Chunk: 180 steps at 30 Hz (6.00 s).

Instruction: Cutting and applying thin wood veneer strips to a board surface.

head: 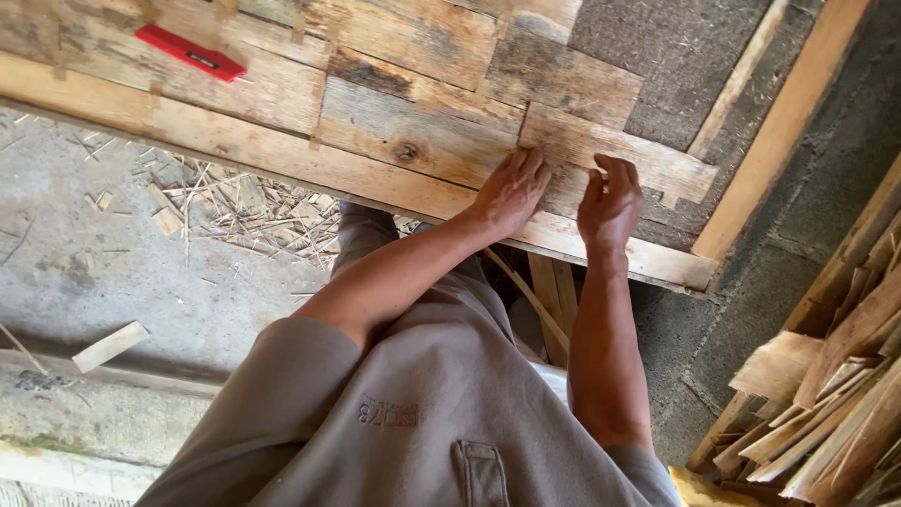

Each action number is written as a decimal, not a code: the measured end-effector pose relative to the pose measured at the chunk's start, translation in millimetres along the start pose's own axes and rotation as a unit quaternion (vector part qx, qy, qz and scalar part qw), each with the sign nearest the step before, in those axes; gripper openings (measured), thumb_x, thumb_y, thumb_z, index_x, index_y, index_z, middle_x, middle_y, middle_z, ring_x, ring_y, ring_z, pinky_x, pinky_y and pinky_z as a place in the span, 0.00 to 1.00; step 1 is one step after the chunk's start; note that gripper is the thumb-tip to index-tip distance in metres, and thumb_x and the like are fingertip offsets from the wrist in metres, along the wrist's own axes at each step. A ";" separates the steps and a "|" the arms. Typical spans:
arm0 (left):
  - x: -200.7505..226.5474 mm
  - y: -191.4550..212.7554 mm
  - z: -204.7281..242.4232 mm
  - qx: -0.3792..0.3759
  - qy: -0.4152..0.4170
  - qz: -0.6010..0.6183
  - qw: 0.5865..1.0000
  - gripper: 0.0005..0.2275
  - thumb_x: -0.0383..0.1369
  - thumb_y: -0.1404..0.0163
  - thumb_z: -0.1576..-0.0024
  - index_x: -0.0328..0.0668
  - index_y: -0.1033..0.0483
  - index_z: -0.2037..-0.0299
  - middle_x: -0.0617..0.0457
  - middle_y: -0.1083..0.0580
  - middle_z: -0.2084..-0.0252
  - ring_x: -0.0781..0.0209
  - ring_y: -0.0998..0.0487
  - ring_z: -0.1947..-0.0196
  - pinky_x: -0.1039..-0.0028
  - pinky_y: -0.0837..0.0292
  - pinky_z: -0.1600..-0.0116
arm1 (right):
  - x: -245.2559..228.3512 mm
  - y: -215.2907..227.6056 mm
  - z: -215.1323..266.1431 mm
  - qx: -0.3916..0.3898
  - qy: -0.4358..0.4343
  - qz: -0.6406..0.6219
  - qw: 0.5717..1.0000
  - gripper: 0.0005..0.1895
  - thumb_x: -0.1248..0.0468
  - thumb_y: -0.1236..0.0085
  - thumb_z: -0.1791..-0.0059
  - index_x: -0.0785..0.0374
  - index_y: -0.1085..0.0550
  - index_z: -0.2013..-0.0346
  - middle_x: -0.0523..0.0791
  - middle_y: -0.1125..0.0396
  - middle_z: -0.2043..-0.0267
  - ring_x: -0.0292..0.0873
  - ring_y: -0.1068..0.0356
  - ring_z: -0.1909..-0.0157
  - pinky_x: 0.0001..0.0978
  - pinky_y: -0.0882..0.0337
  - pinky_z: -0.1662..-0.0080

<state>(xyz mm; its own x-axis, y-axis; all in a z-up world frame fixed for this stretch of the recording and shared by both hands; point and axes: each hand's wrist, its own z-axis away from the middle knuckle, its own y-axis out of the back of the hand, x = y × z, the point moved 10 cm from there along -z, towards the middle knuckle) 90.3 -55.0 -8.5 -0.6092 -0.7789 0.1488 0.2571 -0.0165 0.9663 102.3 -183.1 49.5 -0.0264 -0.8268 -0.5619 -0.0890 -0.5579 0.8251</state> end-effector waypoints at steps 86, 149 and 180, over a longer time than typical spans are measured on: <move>39.0 -27.8 -7.6 -0.030 -0.009 0.093 0.995 0.46 0.49 0.41 0.44 0.29 0.54 0.23 0.35 0.65 0.21 0.40 0.67 0.21 0.53 0.70 0.20 | 147.2 30.0 -26.5 -0.214 -0.103 0.127 0.963 0.40 0.57 0.29 0.56 0.47 0.34 0.29 0.46 0.26 0.45 0.45 0.24 0.51 0.42 0.24 0.50; 72.5 -11.7 -66.7 -0.159 -0.099 -0.289 0.939 0.39 0.25 0.44 0.47 0.32 0.55 0.27 0.24 0.35 0.43 0.33 0.28 0.49 0.55 0.15 0.56 | 102.5 15.2 65.9 0.015 -0.167 -0.089 0.982 0.22 0.73 0.60 0.42 0.63 0.43 0.31 0.52 0.25 0.63 0.35 0.38 0.82 0.28 0.34 0.85; 72.6 -14.5 -67.9 -0.194 -0.126 -0.309 0.922 0.45 0.21 0.42 0.49 0.43 0.58 0.23 0.30 0.61 0.25 0.34 0.26 0.51 0.57 0.15 0.60 | 122.7 -23.5 55.3 0.040 -0.164 0.067 0.983 0.29 0.71 0.52 0.41 0.58 0.45 0.26 0.62 0.28 0.49 0.54 0.21 0.61 0.39 0.18 0.71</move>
<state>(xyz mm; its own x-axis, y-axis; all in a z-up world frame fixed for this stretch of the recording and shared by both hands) 93.3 -153.9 -25.9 -0.8722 -0.3757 -0.3131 0.0221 -0.6699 0.7422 46.0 -267.5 -42.1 -0.3615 -0.8179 -0.4476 -0.1401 -0.4269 0.8934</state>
